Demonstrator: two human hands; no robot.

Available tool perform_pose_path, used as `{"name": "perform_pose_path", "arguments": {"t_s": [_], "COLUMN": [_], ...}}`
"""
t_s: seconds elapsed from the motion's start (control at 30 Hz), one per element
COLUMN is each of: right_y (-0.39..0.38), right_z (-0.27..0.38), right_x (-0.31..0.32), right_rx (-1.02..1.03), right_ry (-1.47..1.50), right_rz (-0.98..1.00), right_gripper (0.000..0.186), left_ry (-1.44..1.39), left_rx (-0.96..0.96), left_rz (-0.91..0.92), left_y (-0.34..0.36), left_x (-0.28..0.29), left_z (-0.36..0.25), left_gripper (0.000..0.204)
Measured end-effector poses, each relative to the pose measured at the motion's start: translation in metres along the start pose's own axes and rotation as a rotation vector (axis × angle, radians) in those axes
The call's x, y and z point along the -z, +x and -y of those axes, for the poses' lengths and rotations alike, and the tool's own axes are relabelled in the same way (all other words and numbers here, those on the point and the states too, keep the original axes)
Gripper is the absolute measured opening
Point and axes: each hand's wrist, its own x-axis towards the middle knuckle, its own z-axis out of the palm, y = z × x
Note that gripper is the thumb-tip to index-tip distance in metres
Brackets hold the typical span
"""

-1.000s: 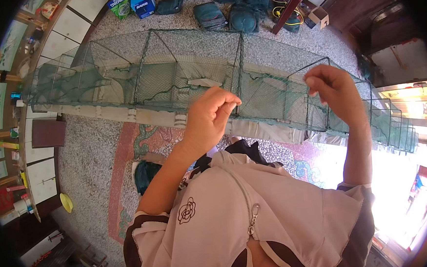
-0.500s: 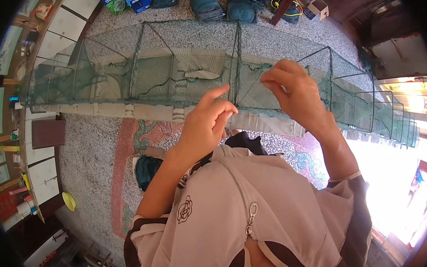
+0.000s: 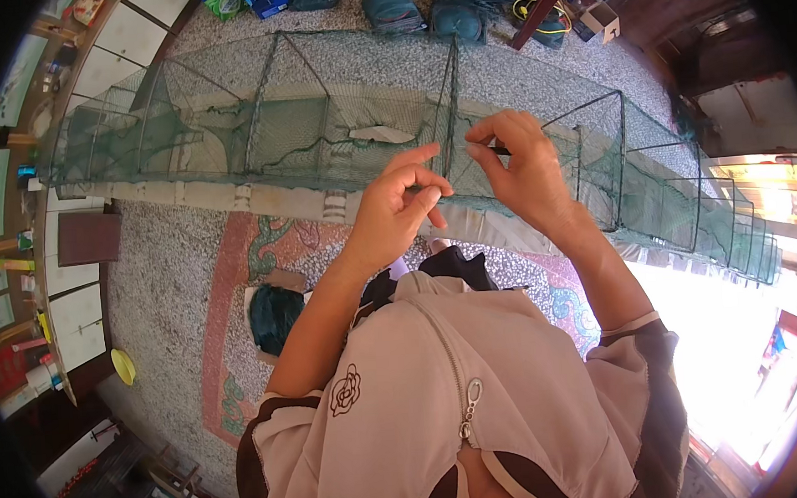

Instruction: The person joins sections of a green mesh fishing net using a net needle and then attaches metal clips from a small container to the net frame.

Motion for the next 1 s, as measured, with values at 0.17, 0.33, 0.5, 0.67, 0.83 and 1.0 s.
{"name": "perform_pose_path", "arguments": {"t_s": [0.17,0.33,0.5,0.67,0.83,1.0], "right_y": [0.007,0.016,0.023,0.033,0.036,0.021], "right_z": [0.013,0.01,0.03,0.033,0.072,0.099], "right_x": [-0.029,-0.035,-0.036,-0.057,-0.051,-0.011], "right_rx": [0.023,0.061,0.223,0.278,0.431,0.309], "right_ry": [0.124,0.077,-0.498,-0.145,0.279,0.749], "right_rz": [-0.105,0.03,0.073,0.028,-0.028,-0.119], "right_gripper": [0.013,0.011,0.007,0.008,0.009,0.01], "left_ry": [-0.014,-0.04,-0.033,0.007,0.501,0.438], "left_rx": [-0.016,-0.028,0.011,0.096,-0.411,-0.234], "left_rz": [-0.017,-0.042,-0.097,-0.027,-0.226,-0.28], "left_y": [0.001,-0.001,-0.004,-0.005,0.0,-0.002], "left_x": [-0.002,-0.003,-0.002,0.004,-0.007,-0.017], "left_z": [0.006,0.011,0.014,0.018,0.018,-0.005], "left_gripper": [0.009,0.006,0.003,0.01,0.023,0.022]}}
